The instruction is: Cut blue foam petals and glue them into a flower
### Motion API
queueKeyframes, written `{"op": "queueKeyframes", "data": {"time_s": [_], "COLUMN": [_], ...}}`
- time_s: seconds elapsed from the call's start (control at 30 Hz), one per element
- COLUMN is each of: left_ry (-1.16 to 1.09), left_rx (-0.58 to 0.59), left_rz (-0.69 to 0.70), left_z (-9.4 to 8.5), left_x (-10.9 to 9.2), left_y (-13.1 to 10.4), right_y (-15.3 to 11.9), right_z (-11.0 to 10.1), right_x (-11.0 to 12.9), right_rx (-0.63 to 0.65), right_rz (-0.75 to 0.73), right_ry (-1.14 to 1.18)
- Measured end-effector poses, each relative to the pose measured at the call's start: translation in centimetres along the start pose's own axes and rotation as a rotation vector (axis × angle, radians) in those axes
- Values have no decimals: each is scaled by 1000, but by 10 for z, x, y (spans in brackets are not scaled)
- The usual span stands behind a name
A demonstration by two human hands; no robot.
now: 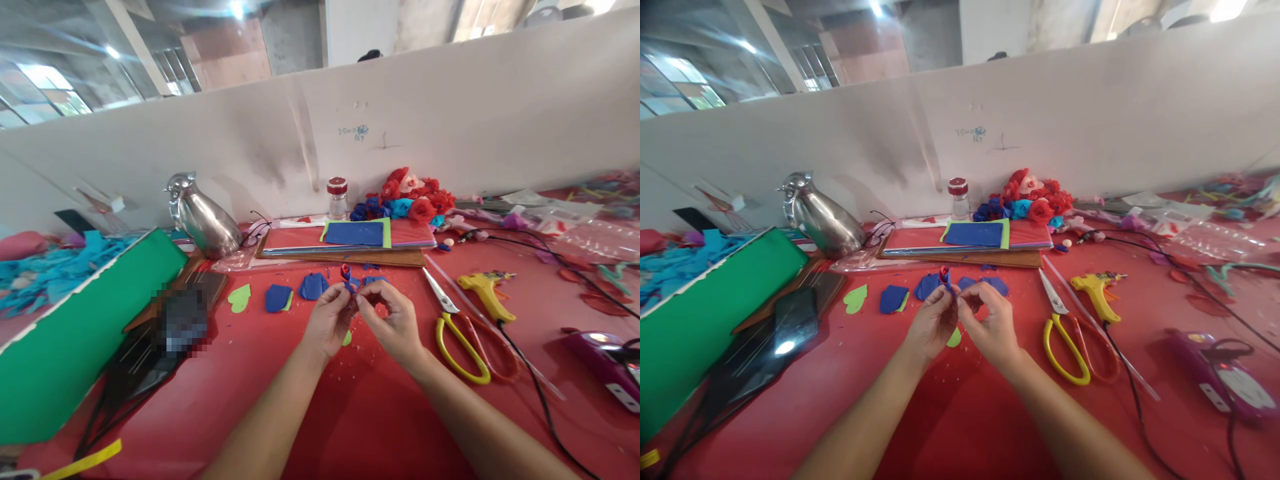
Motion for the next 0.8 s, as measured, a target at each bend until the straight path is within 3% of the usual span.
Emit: {"op": "queueKeyframes", "data": {"time_s": [0.1, 0.2, 0.37, 0.57, 0.8], "left_ry": [-17, -37, 8, 48, 156], "left_rx": [-20, -25, 13, 29, 27], "left_rz": [-38, -93, -209, -237, -142], "left_z": [-1, -2, -3, -4, 2], "left_x": [3, 7, 15, 16, 10], "left_y": [1, 1, 2, 1, 0], "right_y": [-1, 1, 5, 6, 8], "right_z": [1, 2, 10, 8, 3], "right_x": [-6, -18, -37, -41, -47], "right_rx": [-23, -41, 92, 84, -8], "right_rz": [60, 223, 503, 508, 536], "right_ry": [74, 222, 413, 404, 385]}}
Point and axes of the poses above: each hand's wrist, its own y-axis towards the middle knuckle, its own z-axis out of the palm, x = y × z, the point moved 6 cm from there along y, towards the middle knuckle, and after that the axes turned 2 degrees about -y, right-handed, at the moved point
